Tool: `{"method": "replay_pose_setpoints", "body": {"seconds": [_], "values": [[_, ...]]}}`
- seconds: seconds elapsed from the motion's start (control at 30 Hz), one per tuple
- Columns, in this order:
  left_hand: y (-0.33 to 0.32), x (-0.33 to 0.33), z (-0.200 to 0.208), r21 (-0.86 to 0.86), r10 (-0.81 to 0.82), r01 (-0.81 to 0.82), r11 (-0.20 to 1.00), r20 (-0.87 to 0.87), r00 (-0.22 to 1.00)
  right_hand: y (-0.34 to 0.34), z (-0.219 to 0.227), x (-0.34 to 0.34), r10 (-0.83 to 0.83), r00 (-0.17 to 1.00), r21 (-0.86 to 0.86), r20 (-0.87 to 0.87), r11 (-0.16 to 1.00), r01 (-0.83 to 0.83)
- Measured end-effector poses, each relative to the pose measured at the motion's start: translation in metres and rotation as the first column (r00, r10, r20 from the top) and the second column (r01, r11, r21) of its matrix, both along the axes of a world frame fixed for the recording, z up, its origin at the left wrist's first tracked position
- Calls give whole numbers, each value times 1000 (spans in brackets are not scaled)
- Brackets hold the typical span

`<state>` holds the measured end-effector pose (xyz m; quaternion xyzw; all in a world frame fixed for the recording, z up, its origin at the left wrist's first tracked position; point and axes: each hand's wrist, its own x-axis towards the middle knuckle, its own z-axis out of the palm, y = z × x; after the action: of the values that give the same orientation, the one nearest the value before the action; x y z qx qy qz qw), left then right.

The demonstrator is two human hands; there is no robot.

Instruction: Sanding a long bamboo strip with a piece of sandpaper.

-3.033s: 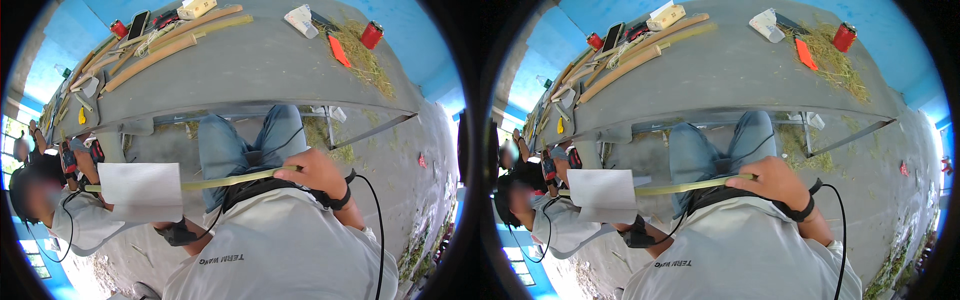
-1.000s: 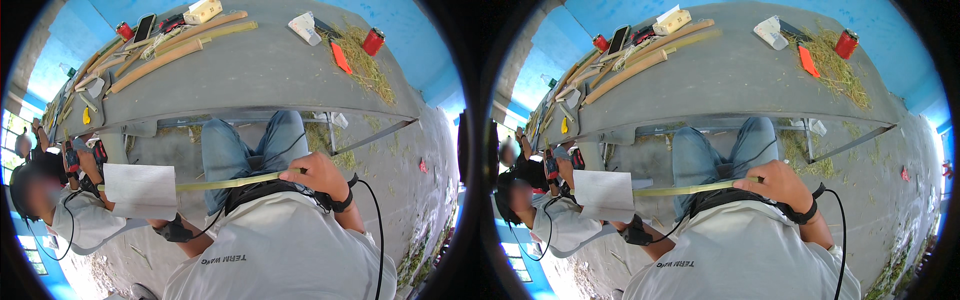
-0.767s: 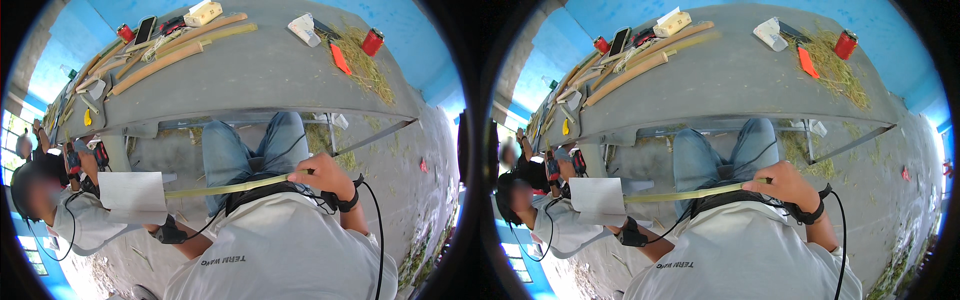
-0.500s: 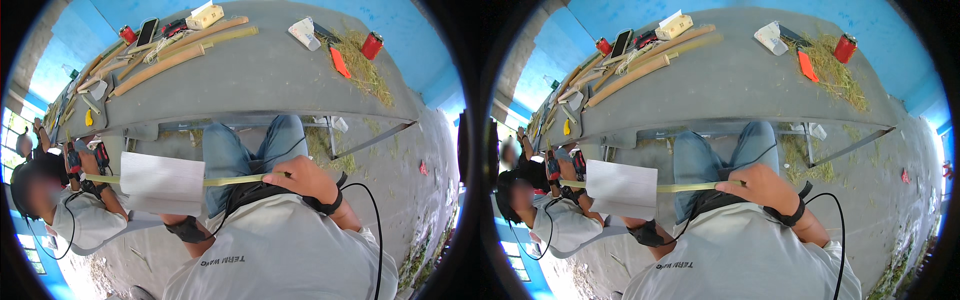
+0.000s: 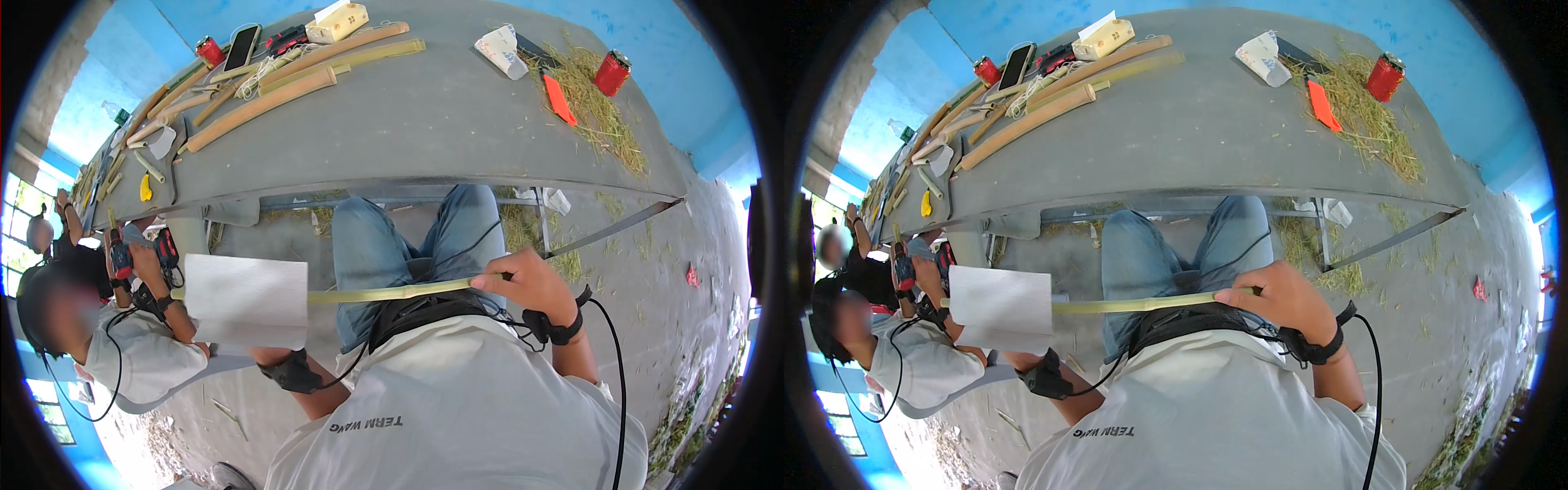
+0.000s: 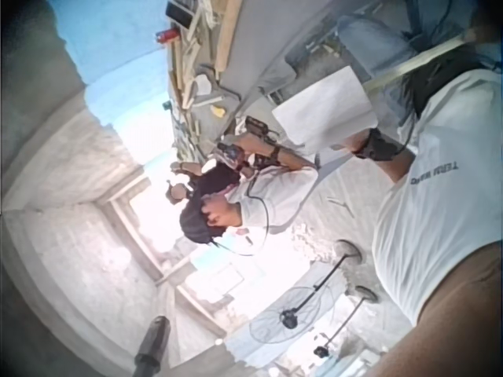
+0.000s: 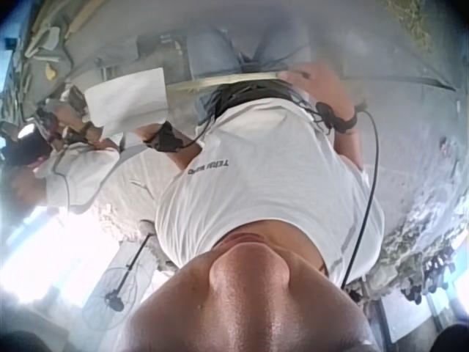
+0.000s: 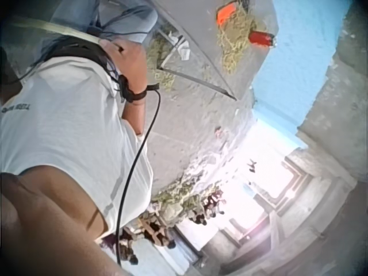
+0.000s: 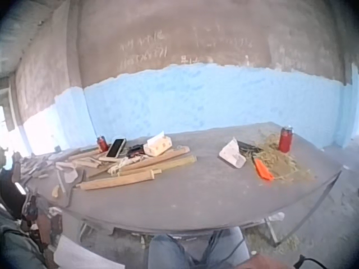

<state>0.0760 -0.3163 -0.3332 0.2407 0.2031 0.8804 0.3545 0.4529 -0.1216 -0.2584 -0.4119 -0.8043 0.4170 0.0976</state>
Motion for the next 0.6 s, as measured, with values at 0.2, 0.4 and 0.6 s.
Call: {"method": "replay_pose_setpoints", "body": {"seconds": [0.2, 0.4, 0.6], "values": [[8, 15, -13, -102, 23, -20, 995, 26, 999, -5, -5, -17, 153, 978, 97, -144, 985, -140], [5, 13, -12, -173, 72, -66, 983, 31, 997, -4, -13, -20, 131, 987, 66, -93, 990, -125], [5, 14, -12, -213, 98, -88, 973, 35, 995, -7, -12, -20, 136, 988, 26, -72, 991, -134]]}}
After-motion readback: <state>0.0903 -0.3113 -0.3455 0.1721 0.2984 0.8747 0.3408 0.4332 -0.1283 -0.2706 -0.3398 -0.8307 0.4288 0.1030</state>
